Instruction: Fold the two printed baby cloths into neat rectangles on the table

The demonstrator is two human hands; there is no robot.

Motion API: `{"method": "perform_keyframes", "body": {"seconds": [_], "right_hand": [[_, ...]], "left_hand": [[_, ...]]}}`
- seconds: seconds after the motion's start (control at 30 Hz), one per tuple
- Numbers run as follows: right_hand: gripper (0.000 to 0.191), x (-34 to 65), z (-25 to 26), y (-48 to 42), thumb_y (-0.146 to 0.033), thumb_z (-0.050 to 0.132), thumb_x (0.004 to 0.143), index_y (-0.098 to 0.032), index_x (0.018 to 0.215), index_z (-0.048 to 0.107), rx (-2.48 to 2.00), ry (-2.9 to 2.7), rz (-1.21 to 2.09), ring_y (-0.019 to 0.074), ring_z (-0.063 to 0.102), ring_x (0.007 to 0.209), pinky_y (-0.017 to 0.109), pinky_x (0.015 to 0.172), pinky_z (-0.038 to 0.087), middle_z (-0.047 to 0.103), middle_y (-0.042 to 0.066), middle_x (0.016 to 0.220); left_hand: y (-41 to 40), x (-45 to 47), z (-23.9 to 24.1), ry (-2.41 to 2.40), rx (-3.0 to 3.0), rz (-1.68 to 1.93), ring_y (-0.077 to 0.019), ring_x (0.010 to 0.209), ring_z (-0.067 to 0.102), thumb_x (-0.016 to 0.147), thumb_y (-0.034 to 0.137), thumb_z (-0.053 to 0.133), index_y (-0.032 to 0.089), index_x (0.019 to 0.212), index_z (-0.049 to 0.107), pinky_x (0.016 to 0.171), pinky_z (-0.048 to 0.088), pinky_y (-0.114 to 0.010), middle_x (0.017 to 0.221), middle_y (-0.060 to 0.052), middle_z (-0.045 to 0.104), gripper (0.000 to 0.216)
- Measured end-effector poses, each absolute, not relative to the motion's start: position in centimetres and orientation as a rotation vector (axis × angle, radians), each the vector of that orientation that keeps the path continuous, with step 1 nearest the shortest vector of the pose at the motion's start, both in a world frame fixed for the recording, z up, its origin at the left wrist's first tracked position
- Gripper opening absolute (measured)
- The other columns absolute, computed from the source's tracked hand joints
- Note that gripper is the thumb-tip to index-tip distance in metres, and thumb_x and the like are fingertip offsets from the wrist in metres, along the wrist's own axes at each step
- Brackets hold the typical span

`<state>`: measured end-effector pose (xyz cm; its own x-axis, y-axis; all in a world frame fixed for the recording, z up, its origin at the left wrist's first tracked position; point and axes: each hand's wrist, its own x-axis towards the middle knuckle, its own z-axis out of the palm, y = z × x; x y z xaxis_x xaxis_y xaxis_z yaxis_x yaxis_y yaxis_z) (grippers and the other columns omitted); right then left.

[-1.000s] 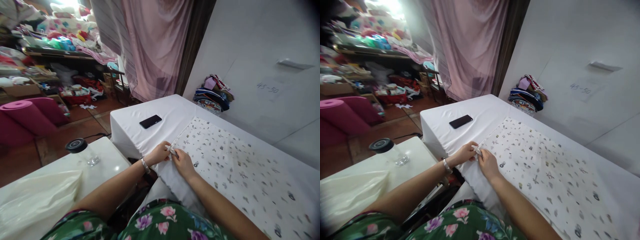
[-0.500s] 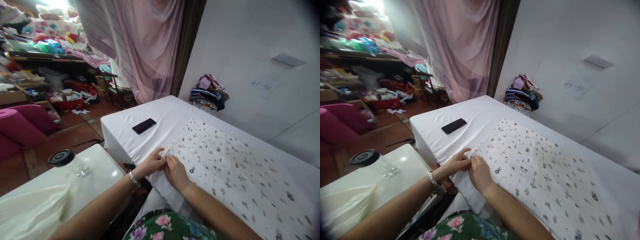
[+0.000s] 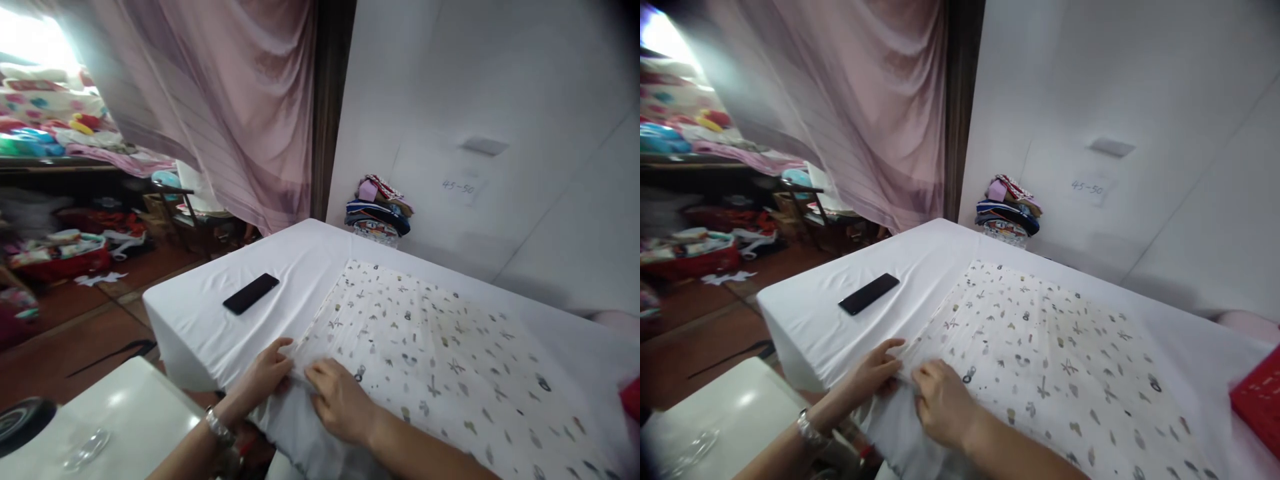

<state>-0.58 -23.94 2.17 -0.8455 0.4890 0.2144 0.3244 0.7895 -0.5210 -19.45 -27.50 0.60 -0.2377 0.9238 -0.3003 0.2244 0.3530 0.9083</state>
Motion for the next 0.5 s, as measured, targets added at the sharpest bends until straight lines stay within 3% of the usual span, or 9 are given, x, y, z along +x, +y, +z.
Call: {"method": "perform_keyframes", "body": {"seconds": [0.13,0.27,0.5], "right_hand": [[0.013,5.4,2.1,-23.7,-0.016,0.042,0.083,-0.018,0.091,0.052,-0.603,-2.719,0.564,0.0175,0.047,0.087,0.030,0.078,0.039,0.053,0.006,0.093],[0.022,13.2,1.6,-24.1,-0.016,0.040,0.086,-0.018,0.102,0.054,-0.745,-2.703,0.430,0.0188,0.048,0.087,0.033,0.077,0.041,0.054,0.009,0.095],[0.024,29.0,0.3,-28.3,-0.029,0.049,0.084,-0.027,0.102,0.064,-1.493,-2.202,0.398,0.0217,0.054,0.098,0.036,0.086,0.045,0.059,0.008,0.104]], "left_hand": [[-27.7,-20.1,0.9,1.951,1.201,0.808,-0.0120,0.041,0.049,0.070,0.026,0.041,0.014,0.116,0.040,0.041,0.034,-0.022,0.047,0.007,0.049,0.047],[-27.5,-20.3,1.4,2.087,1.358,0.626,-0.0156,0.053,0.058,0.073,0.031,0.036,0.015,0.117,0.042,0.049,0.038,-0.024,0.055,0.004,0.056,0.047],[-26.4,-20.6,0.3,2.250,1.499,0.437,-0.0196,0.059,0.060,0.074,0.039,0.033,0.018,0.111,0.046,0.056,0.039,-0.027,0.056,0.003,0.056,0.044]]}}
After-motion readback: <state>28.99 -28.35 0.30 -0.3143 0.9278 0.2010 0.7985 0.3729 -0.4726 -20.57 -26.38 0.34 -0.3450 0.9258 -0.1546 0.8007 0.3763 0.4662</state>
